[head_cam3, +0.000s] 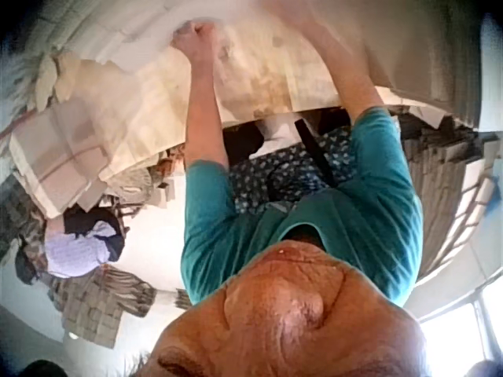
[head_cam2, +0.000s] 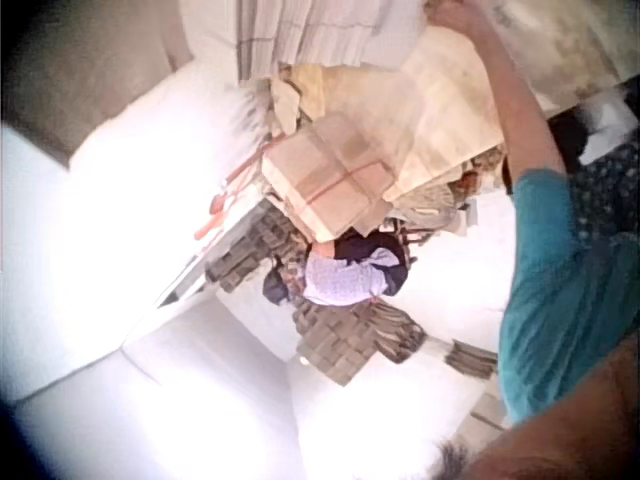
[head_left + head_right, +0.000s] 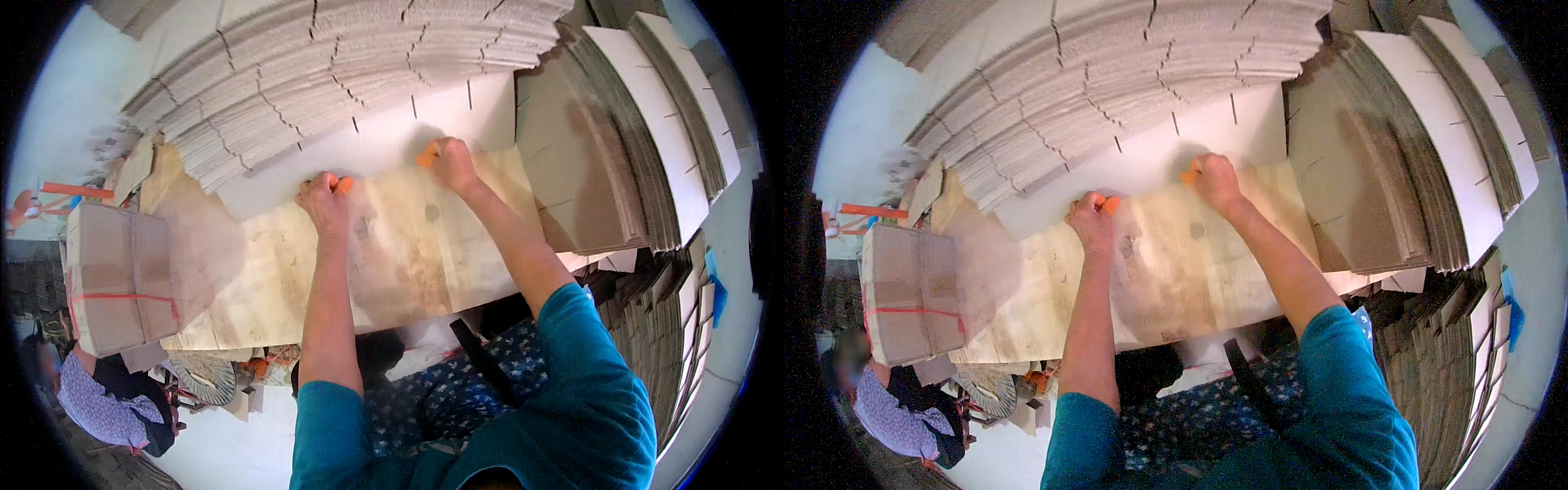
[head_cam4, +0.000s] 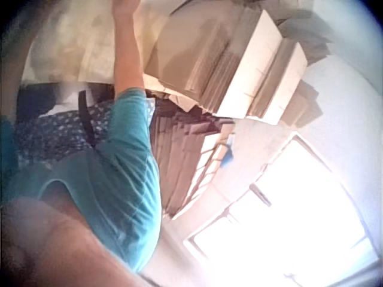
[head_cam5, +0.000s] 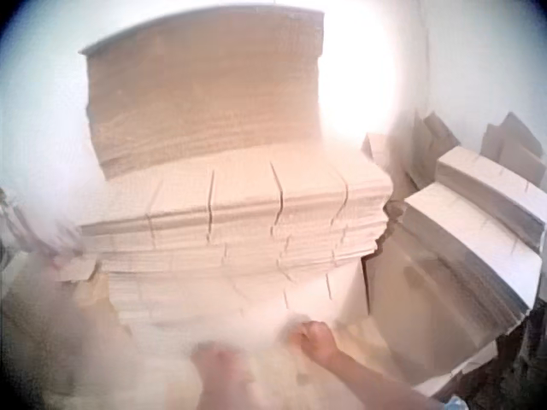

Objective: The person folds flat cardboard sheets along pre-scored lines to form multi-compartment dividers and stacks them on a table. The person handles each sheet one at a time, folding the internal partitions and placing the finished divider on a growing pile.

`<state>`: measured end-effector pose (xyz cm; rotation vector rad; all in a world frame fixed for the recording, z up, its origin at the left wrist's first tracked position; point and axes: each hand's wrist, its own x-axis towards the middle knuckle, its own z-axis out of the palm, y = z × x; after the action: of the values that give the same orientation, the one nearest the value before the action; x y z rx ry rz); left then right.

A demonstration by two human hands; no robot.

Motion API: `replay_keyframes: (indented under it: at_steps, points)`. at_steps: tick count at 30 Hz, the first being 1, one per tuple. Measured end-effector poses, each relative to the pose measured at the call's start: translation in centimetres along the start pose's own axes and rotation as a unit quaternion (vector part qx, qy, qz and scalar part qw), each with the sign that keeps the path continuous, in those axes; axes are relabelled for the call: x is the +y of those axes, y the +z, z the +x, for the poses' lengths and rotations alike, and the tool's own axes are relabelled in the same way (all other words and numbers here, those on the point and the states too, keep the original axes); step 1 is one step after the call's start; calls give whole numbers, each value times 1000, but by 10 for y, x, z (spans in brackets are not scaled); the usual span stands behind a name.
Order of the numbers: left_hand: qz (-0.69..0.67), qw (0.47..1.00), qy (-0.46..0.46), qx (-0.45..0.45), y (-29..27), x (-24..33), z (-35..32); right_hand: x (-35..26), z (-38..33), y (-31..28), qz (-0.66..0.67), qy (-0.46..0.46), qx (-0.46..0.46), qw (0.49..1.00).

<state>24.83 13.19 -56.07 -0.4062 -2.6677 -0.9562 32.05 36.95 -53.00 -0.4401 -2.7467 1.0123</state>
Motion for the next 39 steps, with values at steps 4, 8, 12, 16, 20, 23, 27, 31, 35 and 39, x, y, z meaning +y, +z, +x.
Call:
replay_keyframes:
  at_steps: [4, 8, 12, 16, 20, 23, 27, 31, 35, 39]
  points:
    - [-1, 1000, 9, 16, 19, -10, 22, 4, 30, 2, 65, 53, -59, 995]
    - [8, 998, -44, -35, 31, -15, 70, 2, 82, -7, 165, 130, -119, 970]
    - [-29, 994, -64, -84, 31, -27, 73, -2, 83, -13, 167, 141, -153, 964]
    - [-52, 995, -56, -59, 33, -29, 72, 4, 61, -2, 128, 17, -29, 991]
    - [90, 995, -13, -31, 36, -18, 60, -5, 72, -12, 194, 147, -91, 966]
    - [14, 998, 9, -54, 30, -41, 62, -13, 57, -9, 172, 117, -60, 976]
    - [-300, 944, -42, -130, -2, -40, 32, 9, -2, 5, 394, 117, -54, 910]
    - [-232, 940, -63, -243, -49, -39, 4, 0, -70, -21, 403, 159, -105, 895]
    - [-261, 912, -83, -306, -116, -43, -2, -9, -141, -52, 305, 218, -291, 880]
    - [-419, 903, -31, -87, -263, 96, 15, 3, -193, -90, 94, 187, -343, 916]
